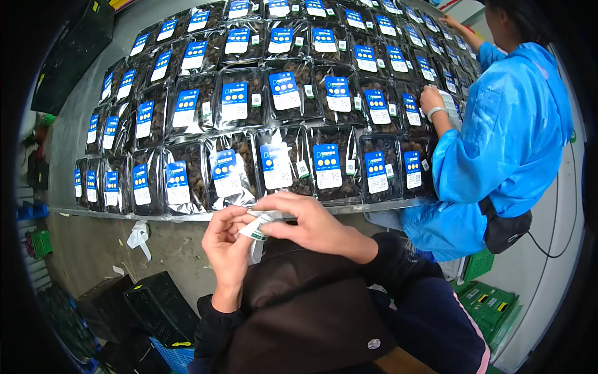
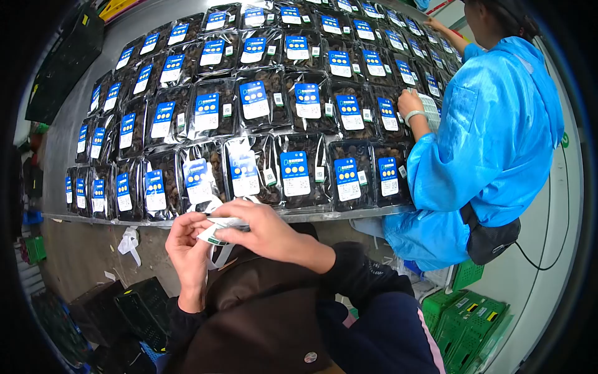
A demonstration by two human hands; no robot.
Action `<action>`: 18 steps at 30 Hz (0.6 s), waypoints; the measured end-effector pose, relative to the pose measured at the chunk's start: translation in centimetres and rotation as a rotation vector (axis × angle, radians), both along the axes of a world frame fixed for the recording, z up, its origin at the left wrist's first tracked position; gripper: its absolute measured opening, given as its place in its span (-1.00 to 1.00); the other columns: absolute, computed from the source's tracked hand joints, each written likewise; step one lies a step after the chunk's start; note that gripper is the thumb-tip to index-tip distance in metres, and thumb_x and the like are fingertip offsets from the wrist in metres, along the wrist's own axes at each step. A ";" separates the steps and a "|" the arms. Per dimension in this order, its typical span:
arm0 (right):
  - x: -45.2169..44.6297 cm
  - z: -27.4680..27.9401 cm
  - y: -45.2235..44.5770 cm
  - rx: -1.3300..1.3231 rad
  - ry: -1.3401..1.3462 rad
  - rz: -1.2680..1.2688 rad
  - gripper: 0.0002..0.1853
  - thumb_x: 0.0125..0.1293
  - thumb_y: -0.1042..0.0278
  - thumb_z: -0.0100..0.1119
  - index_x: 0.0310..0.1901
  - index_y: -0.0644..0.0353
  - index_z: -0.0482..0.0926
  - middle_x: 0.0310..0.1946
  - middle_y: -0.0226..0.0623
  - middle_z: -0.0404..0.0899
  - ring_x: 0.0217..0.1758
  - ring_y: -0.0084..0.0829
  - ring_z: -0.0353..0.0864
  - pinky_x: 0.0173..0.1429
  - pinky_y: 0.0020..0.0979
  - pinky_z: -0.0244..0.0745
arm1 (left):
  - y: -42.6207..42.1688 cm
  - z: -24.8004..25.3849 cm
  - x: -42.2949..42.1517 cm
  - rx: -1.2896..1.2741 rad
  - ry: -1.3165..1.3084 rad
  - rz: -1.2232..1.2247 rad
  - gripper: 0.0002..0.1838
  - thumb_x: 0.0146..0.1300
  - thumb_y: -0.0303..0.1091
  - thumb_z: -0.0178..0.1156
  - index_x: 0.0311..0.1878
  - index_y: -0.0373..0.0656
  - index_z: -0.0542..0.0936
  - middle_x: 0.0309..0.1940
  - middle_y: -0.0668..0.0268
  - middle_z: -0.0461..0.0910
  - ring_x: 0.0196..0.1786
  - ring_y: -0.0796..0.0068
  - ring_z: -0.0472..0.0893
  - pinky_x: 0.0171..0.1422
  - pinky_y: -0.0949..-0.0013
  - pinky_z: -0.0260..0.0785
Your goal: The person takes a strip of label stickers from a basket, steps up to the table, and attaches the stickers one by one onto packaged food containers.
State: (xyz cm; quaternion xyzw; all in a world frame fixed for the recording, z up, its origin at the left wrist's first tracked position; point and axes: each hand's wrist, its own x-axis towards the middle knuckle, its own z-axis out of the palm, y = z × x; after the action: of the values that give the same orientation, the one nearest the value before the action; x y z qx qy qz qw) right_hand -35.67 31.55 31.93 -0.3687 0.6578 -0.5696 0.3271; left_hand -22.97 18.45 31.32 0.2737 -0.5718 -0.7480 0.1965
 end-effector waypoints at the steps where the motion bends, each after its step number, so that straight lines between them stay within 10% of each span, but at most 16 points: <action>1: 0.4 0.3 -0.2 0.000 0.055 0.018 -0.69 0.26 0.27 0.28 -0.03 0.26 0.59 -0.15 -0.17 0.61 -0.12 -0.28 0.60 -0.03 -0.35 0.46 | -0.2 0.0 0.0 0.013 0.015 -0.014 -0.71 0.13 -0.71 0.25 -0.07 -0.33 0.50 -0.24 0.22 0.66 -0.39 0.77 0.50 -0.33 0.67 0.32; 9: 0.9 -1.2 -2.5 -0.091 0.326 -0.107 -0.85 0.17 0.39 0.31 -0.22 0.19 0.64 -0.23 -0.27 0.64 -0.17 -0.25 0.63 -0.08 -0.30 0.49 | -2.1 -1.2 2.2 0.110 -0.192 -0.100 -0.88 0.17 -0.62 0.28 -0.31 -0.27 0.51 -0.55 0.46 0.52 -0.57 0.83 0.39 -0.53 0.68 0.18; 18: -5.2 -7.8 -8.7 0.240 1.023 0.155 -0.70 0.07 0.29 0.37 -0.22 0.23 0.52 0.17 -0.12 0.36 0.43 0.00 0.13 0.41 -0.04 0.08 | -2.8 -1.8 4.7 0.004 -0.119 0.043 -0.88 0.19 -0.60 0.27 -0.34 -0.27 0.50 -0.40 0.39 0.55 -0.42 0.78 0.43 -0.33 0.65 0.28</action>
State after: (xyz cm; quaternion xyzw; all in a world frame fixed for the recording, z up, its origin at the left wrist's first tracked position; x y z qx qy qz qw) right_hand -40.83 22.89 24.15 -0.6070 0.7646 -0.2121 0.0456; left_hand -18.26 15.65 29.50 0.3302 -0.5749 -0.7272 0.1777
